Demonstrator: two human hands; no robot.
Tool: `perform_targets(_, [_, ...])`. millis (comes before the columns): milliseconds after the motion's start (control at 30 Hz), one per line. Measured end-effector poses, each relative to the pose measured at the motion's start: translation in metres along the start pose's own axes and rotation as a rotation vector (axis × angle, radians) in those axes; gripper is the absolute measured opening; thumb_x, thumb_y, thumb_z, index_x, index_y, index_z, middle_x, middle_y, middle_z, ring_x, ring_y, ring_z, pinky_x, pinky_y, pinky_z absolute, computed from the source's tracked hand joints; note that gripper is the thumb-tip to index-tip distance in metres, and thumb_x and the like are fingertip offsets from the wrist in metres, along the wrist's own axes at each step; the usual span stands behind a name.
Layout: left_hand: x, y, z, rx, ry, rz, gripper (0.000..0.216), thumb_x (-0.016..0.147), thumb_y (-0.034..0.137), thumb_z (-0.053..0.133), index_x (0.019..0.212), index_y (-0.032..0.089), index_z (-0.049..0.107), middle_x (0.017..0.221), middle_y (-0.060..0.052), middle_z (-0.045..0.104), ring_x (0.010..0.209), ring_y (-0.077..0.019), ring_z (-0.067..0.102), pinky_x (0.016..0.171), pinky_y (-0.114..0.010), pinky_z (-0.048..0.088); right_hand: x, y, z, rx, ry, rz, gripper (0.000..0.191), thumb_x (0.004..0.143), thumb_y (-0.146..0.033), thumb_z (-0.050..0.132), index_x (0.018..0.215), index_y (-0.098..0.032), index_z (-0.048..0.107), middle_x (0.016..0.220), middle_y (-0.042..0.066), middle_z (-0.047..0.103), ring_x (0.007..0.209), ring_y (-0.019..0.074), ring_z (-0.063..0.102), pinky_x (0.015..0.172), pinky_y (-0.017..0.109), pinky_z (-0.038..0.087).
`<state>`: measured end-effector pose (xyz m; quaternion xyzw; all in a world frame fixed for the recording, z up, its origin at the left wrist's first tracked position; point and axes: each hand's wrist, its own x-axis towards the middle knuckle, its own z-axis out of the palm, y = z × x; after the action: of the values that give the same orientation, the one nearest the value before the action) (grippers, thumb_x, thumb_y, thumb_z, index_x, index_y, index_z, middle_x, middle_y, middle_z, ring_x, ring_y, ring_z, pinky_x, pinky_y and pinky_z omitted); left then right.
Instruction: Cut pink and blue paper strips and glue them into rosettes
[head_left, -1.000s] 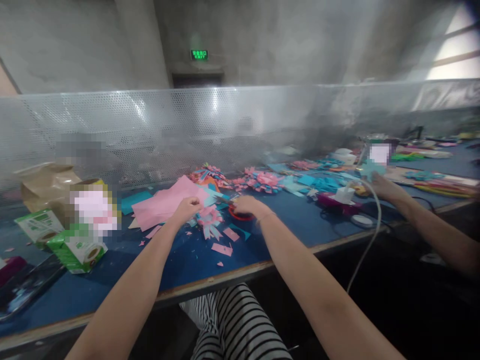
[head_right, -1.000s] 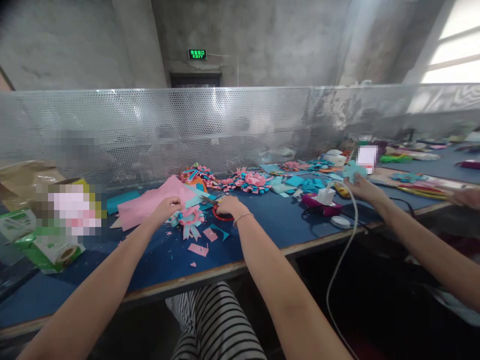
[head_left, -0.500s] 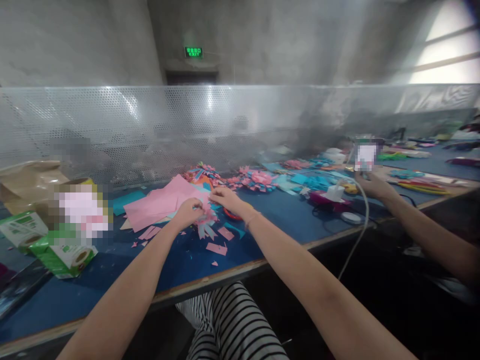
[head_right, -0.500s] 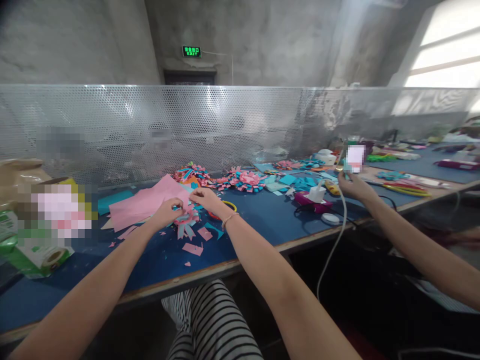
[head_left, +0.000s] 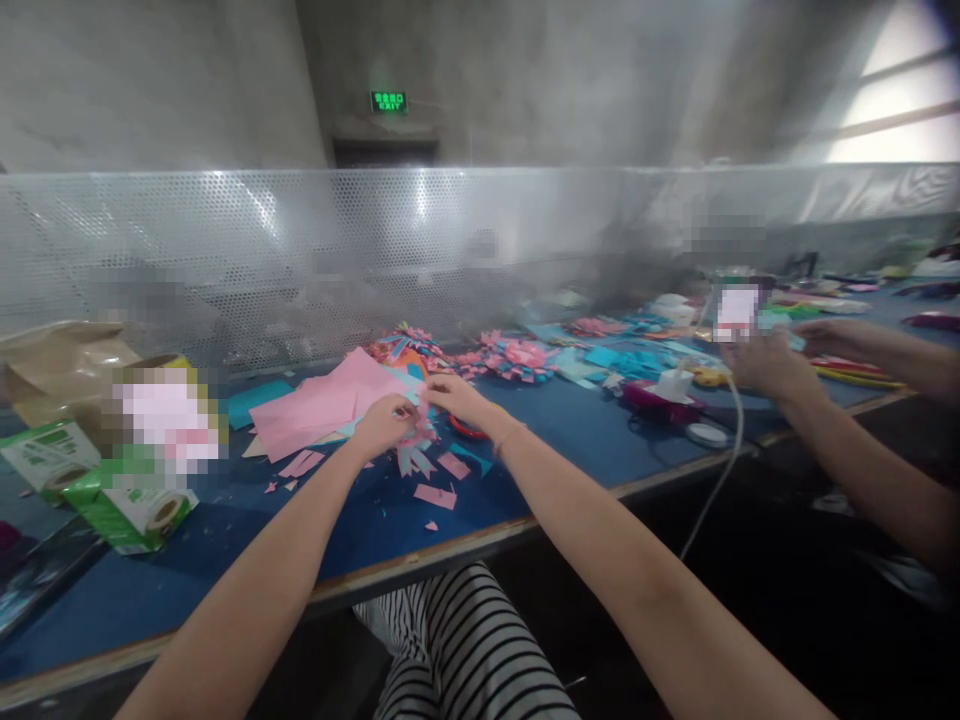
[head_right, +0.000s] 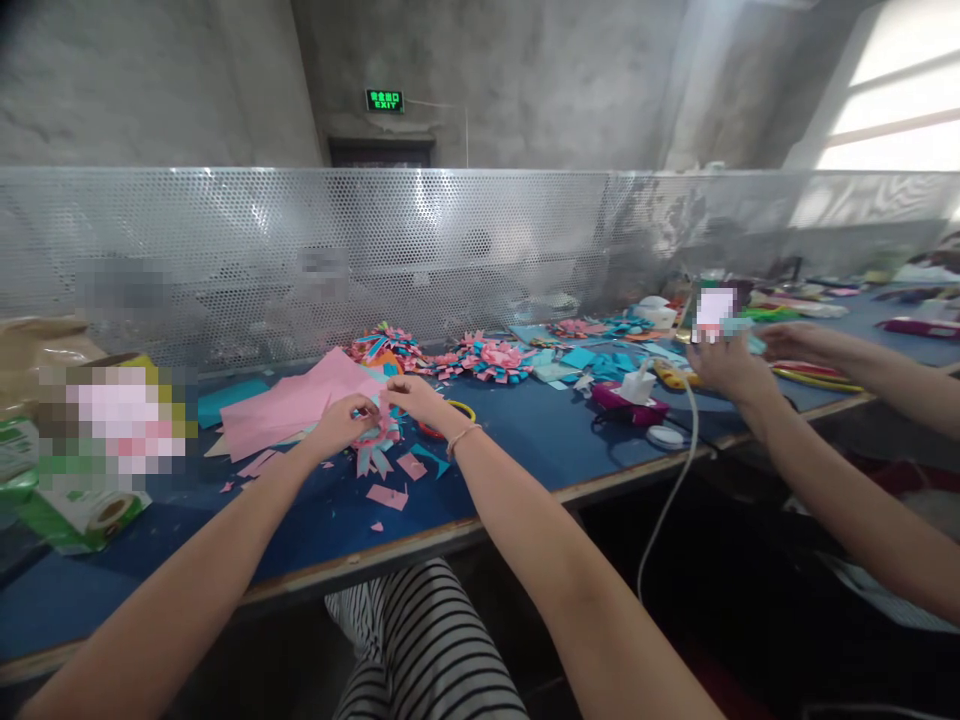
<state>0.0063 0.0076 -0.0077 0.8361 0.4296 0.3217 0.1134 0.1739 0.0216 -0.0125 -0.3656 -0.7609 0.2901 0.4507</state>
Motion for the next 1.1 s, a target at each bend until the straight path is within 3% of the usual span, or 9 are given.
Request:
perform_targets(133, [-0.002,0.001,-0.006,0.087,0.093,0.183,0.023,0.077,0.032,0.045,0.063,0.018,0.056,0.071,-0.004,0.059,0.070,-0.0147,0.052,0.067,-0.028,0.039,0.002,0.003,-0.010,-0.295,0.137,0.123,0.023,0.074,-0.029,0.039,0.055,-0.016,0.043,0.054,-0.002,0.044,0.054,0.0083,0.042,0.053,0.020,0.032])
perform_targets(300, [-0.010,0.010,-0.019,0.341,0.274,0.390,0.035,0.082,0.037,0.038,0.057,0.019,0.053,0.062,-0.005,0.055,0.066,-0.0153,0.048,0.067,-0.030,0.035,-0.008,0.008,-0.010,-0.678,-0.212,0.240,0.021,0.069,-0.027,0.044,0.056,-0.014,0.054,0.055,0.001,0.053,0.057,0.0114,0.048,0.054,0.021,0.032])
perform_targets(400, [-0.015,0.015,-0.023,0.434,0.365,0.498,0.035,0.083,0.037,0.038,0.057,0.019,0.054,0.059,-0.005,0.054,0.063,-0.0151,0.046,0.064,-0.030,0.033,-0.010,0.008,-0.009,-0.717,-0.185,0.183,0.016,0.067,-0.027,0.051,0.061,-0.013,0.057,0.062,0.003,0.057,0.060,0.0124,0.049,0.057,0.023,0.034])
perform_targets(467, [-0.017,0.017,-0.023,0.464,0.438,0.603,0.033,0.083,0.036,0.040,0.058,0.019,0.053,0.057,-0.004,0.053,0.061,-0.0144,0.045,0.062,-0.029,0.032,-0.008,0.005,-0.009,-0.628,-0.044,0.070,0.014,0.065,-0.026,0.056,0.066,-0.013,0.057,0.069,0.004,0.058,0.065,0.0123,0.049,0.062,0.023,0.036])
perform_targets(533, [-0.017,0.018,-0.023,0.475,0.519,0.715,0.030,0.082,0.034,0.043,0.058,0.019,0.052,0.055,-0.002,0.053,0.059,-0.0134,0.044,0.059,-0.028,0.032,-0.006,-0.001,-0.010,-0.384,0.041,-0.049,0.014,0.066,-0.026,0.057,0.069,-0.013,0.056,0.071,0.003,0.056,0.067,0.0108,0.048,0.064,0.023,0.038])
perform_targets(667, [-0.014,0.020,-0.022,0.480,0.630,0.854,0.026,0.080,0.032,0.048,0.058,0.018,0.049,0.053,0.000,0.050,0.056,-0.0118,0.042,0.057,-0.026,0.031,-0.011,-0.022,-0.010,0.294,-0.102,-0.165,0.018,0.068,-0.031,0.058,0.068,-0.015,0.052,0.063,-0.002,0.050,0.057,0.0070,0.045,0.056,0.021,0.038])
perform_targets(733, [-0.013,0.021,-0.022,0.495,0.638,0.870,0.025,0.080,0.029,0.049,0.058,0.017,0.048,0.052,0.000,0.049,0.055,-0.0115,0.040,0.056,-0.026,0.030,-0.016,-0.032,-0.010,0.464,-0.209,-0.188,0.018,0.066,-0.030,0.062,0.067,-0.015,0.052,0.062,-0.002,0.050,0.056,0.0065,0.046,0.054,0.021,0.038])
perform_targets(833, [-0.013,0.021,-0.022,0.519,0.626,0.863,0.025,0.080,0.026,0.049,0.057,0.017,0.047,0.051,0.000,0.047,0.054,-0.0114,0.039,0.055,-0.026,0.030,-0.022,-0.041,-0.010,0.491,-0.311,-0.196,0.013,0.066,-0.024,0.064,0.067,-0.014,0.055,0.062,-0.001,0.053,0.057,0.0065,0.049,0.057,0.020,0.040])
perform_targets(1100, [-0.013,0.019,-0.023,0.499,0.609,0.839,0.026,0.082,0.029,0.046,0.058,0.017,0.047,0.051,0.000,0.047,0.054,-0.0114,0.040,0.055,-0.026,0.030,-0.024,-0.043,-0.009,0.446,-0.297,-0.151,0.012,0.071,-0.025,0.060,0.072,-0.014,0.055,0.064,0.000,0.058,0.061,0.0076,0.055,0.059,0.021,0.043])
